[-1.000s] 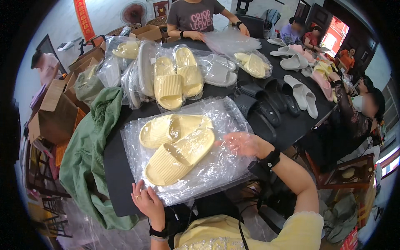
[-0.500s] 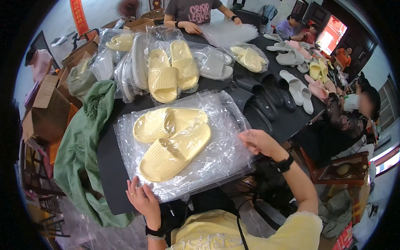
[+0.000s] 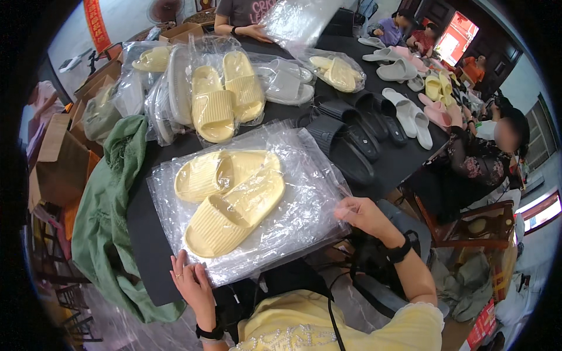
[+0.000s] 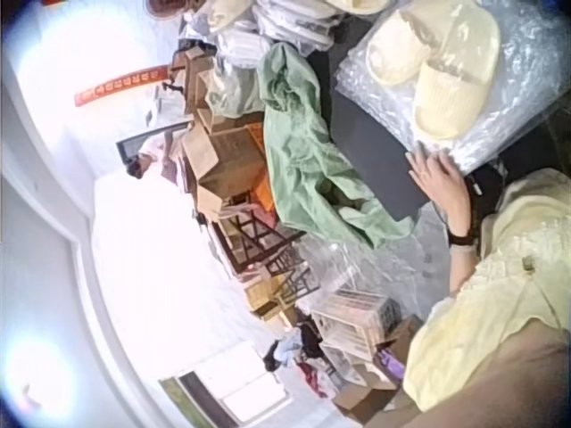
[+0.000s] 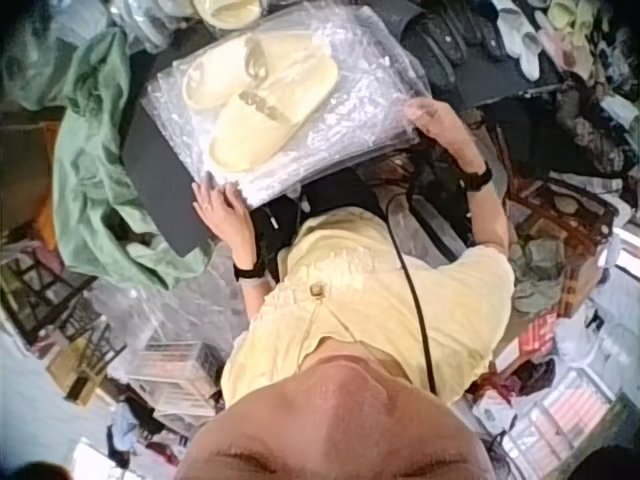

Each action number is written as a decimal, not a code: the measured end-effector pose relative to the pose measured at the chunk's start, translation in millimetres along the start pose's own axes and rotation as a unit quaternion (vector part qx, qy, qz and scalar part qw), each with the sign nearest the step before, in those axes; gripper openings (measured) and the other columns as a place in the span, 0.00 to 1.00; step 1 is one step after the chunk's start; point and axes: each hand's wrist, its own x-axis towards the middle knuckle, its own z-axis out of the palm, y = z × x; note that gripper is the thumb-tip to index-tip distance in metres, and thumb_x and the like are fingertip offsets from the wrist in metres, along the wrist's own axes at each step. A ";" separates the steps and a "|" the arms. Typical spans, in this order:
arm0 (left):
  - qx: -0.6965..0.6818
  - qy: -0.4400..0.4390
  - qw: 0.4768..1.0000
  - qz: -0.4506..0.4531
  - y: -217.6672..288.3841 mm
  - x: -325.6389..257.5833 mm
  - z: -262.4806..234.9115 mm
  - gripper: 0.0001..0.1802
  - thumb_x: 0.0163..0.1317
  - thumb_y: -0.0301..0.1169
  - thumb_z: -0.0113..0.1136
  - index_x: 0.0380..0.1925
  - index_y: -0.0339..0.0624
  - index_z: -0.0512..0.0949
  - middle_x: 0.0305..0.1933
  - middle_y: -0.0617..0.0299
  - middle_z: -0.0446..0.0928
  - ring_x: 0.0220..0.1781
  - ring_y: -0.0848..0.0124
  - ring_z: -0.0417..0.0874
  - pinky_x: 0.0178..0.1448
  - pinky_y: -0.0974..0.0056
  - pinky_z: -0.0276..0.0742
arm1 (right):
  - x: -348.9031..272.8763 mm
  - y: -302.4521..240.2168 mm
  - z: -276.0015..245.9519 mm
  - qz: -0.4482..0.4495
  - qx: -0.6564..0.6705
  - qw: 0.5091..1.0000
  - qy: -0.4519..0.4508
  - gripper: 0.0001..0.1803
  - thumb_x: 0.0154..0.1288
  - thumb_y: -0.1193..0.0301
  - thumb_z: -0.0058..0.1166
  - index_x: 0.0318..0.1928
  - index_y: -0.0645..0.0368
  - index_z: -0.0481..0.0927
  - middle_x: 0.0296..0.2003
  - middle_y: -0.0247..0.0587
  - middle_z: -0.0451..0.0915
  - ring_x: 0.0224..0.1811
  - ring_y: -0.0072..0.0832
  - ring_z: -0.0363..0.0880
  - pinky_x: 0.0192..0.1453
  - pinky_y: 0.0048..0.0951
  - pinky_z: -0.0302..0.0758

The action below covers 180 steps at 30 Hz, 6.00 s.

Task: Sorting, inspecting, and packaging various colored slippers into plastic bags in a production environment.

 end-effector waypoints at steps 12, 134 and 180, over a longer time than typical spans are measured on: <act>0.036 0.023 0.999 0.017 -0.5 -1.6 5.8 0.08 0.63 0.31 0.52 0.28 0.38 0.73 0.63 0.57 0.68 0.69 0.53 0.61 0.70 0.48 0.50 | 6.8 0.2 26.4 0.017 0.164 0.986 0.022 0.12 0.64 0.72 0.50 0.46 0.61 0.75 0.41 0.40 0.76 0.31 0.19 0.74 0.30 0.21 0.71; -0.060 0.037 0.996 0.046 38.1 8.8 22.1 0.41 0.61 0.42 0.53 0.64 0.23 0.50 0.70 0.36 0.49 0.72 0.46 0.51 0.71 0.53 0.53 | 130.7 -113.5 65.1 -0.227 -0.334 0.865 -0.297 0.23 0.49 0.63 0.66 0.44 0.61 0.78 0.51 0.47 0.75 0.51 0.38 0.73 0.54 0.34 0.69; 0.074 -0.020 0.995 0.068 47.0 7.8 25.3 0.56 0.44 0.68 0.58 0.66 0.39 0.58 0.71 0.37 0.46 0.72 0.42 0.48 0.69 0.46 0.50 | 4.4 -120.3 -102.8 -0.261 -0.253 0.847 0.389 0.22 0.65 0.71 0.45 0.59 0.65 0.66 0.56 0.50 0.70 0.55 0.41 0.70 0.58 0.33 0.66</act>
